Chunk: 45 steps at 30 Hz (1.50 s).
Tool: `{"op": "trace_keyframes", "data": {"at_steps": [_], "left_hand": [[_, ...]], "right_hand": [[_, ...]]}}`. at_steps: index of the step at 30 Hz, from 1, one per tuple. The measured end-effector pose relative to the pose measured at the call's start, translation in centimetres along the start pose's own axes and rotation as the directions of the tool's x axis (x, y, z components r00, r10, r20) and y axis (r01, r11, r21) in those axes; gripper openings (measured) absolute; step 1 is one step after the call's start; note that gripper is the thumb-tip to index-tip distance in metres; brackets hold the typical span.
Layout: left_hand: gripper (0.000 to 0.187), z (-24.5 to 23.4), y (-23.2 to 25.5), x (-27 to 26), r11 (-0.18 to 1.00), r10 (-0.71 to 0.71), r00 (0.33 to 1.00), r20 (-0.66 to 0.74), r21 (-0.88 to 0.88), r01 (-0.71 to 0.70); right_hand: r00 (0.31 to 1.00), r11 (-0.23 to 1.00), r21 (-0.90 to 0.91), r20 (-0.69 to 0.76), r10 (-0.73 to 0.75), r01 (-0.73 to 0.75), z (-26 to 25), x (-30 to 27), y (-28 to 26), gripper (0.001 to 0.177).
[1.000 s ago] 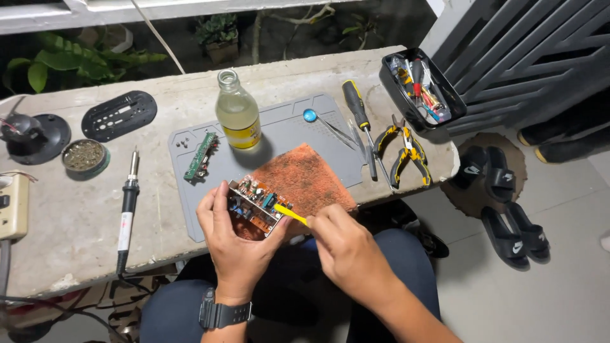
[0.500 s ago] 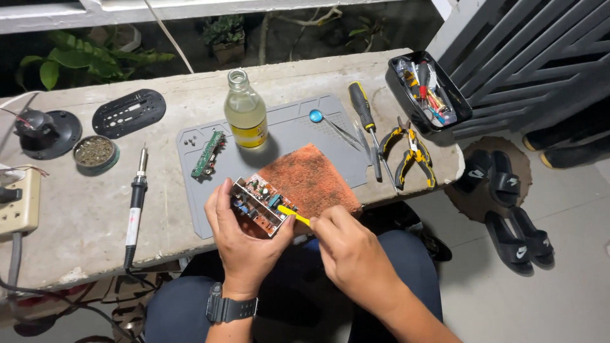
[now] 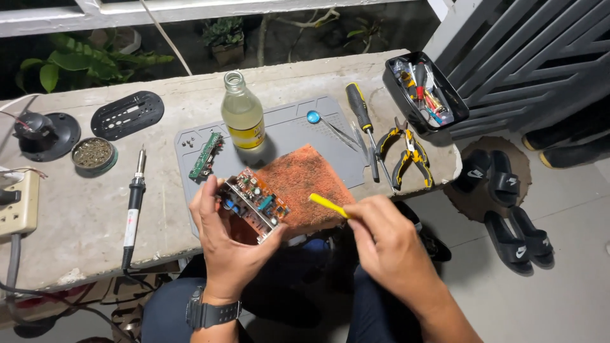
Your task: Cleaning a circuit board using a toothbrush and cleaning solution at a repair bench.
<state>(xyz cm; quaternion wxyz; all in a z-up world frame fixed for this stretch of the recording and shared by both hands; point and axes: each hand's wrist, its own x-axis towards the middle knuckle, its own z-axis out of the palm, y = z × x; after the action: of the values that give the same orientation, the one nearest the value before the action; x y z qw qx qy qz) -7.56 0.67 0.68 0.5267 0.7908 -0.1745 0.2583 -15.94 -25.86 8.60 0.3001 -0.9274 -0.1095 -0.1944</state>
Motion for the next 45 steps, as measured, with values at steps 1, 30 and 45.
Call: {"op": "trace_keyframes", "data": {"at_steps": [1, 30, 45], "left_hand": [[0.129, 0.1, -0.1, -0.2, 1.0, 0.002, 1.0, 0.002, -0.001, -0.002], [0.132, -0.2, 1.9, 0.1, 0.683, -0.243, 0.873, 0.422, -0.565, 0.463], [0.117, -0.4, 1.3, 0.4, 0.693, -0.146, 0.902, 0.405, -0.609, 0.386]], "right_hand": [[1.0, 1.0, -0.001, -0.002, 0.002, -0.002, -0.1, 0.4, 0.4, 0.016], [0.959, 0.981, 0.011, 0.21, -0.193, 0.195, -0.9, 2.2, 3.5, 0.039], [0.987, 0.973, 0.208, 0.1, -0.127, 0.104, -0.1, 2.2, 3.8, 0.028]]}}
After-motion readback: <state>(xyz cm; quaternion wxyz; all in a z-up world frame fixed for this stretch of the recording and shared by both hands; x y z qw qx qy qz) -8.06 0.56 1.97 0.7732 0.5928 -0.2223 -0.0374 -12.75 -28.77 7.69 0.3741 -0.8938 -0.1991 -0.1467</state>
